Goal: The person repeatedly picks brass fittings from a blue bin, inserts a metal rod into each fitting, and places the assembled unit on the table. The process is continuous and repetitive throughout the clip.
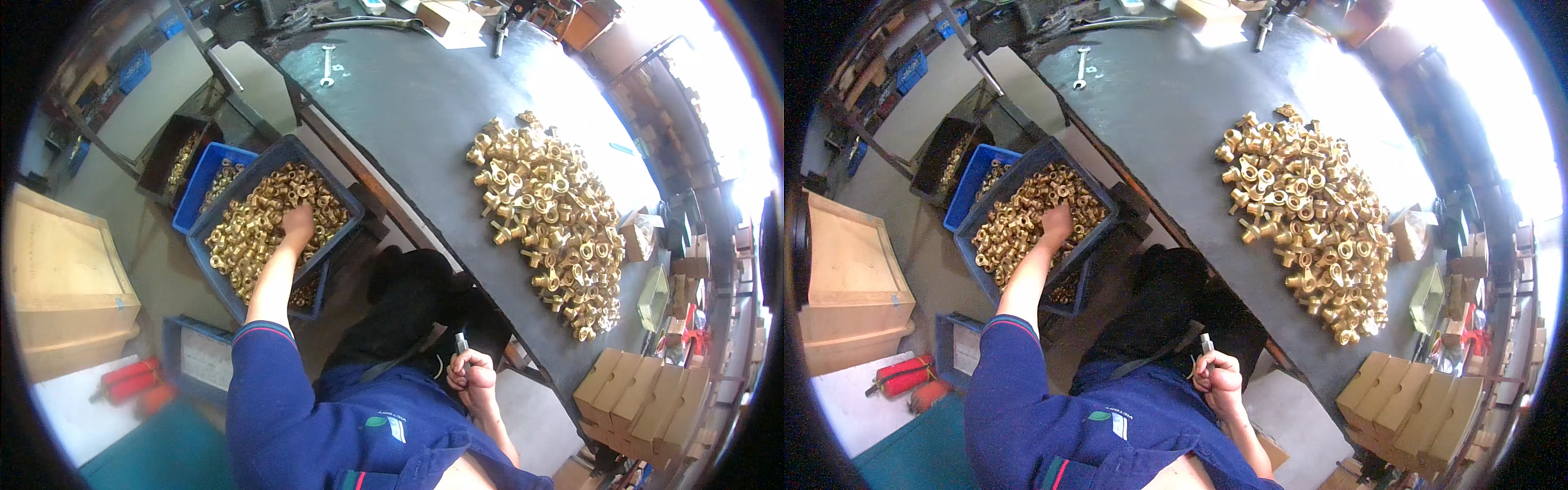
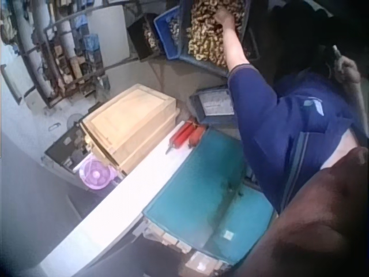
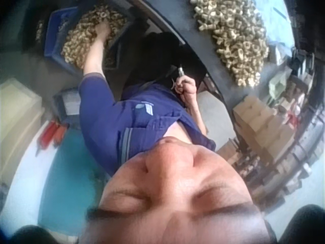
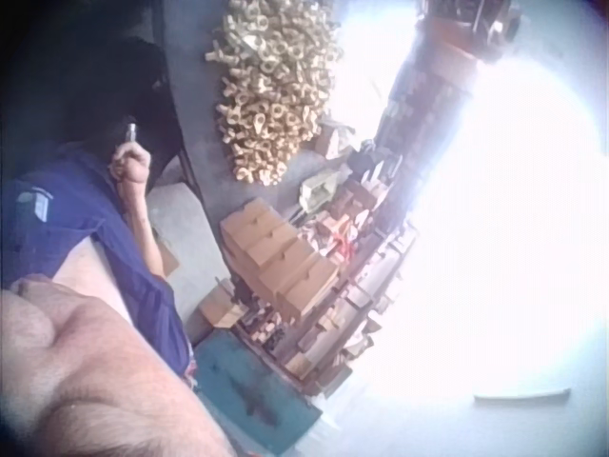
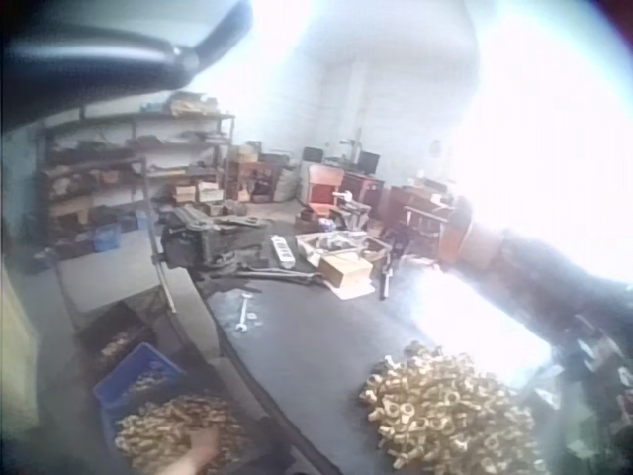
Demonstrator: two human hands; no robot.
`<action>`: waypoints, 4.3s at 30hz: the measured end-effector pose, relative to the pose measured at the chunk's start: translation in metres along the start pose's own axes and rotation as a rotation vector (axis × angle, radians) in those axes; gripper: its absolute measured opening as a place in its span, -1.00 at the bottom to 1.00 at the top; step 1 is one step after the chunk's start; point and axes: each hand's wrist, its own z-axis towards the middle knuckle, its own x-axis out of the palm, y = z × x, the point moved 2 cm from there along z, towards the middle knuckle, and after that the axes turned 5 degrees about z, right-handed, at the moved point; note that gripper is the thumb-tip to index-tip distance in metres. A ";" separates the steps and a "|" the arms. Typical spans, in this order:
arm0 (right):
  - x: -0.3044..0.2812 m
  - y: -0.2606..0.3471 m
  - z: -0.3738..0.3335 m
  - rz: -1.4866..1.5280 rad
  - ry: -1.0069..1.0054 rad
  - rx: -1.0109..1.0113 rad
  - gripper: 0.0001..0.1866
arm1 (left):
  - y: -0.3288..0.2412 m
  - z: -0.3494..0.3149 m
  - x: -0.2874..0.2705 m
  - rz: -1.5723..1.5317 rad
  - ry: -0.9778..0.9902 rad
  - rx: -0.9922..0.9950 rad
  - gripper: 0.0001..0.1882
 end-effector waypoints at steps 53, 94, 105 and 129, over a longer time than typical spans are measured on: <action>0.027 0.041 -0.007 -0.804 0.235 -0.210 -0.82 | -0.203 -0.258 -0.224 -0.649 -0.104 1.301 -0.67; -0.023 0.043 -0.019 0.226 0.359 -0.110 -0.92 | -0.246 -0.262 -0.191 -1.298 0.990 0.816 -0.89; -0.052 0.044 -0.039 0.240 0.335 -0.296 -0.88 | -0.383 -0.207 -0.283 -1.135 0.561 1.077 -0.87; -0.063 0.032 -0.049 0.164 0.134 -0.267 -0.95 | -0.319 -0.105 -0.300 -1.111 -0.198 1.066 -0.81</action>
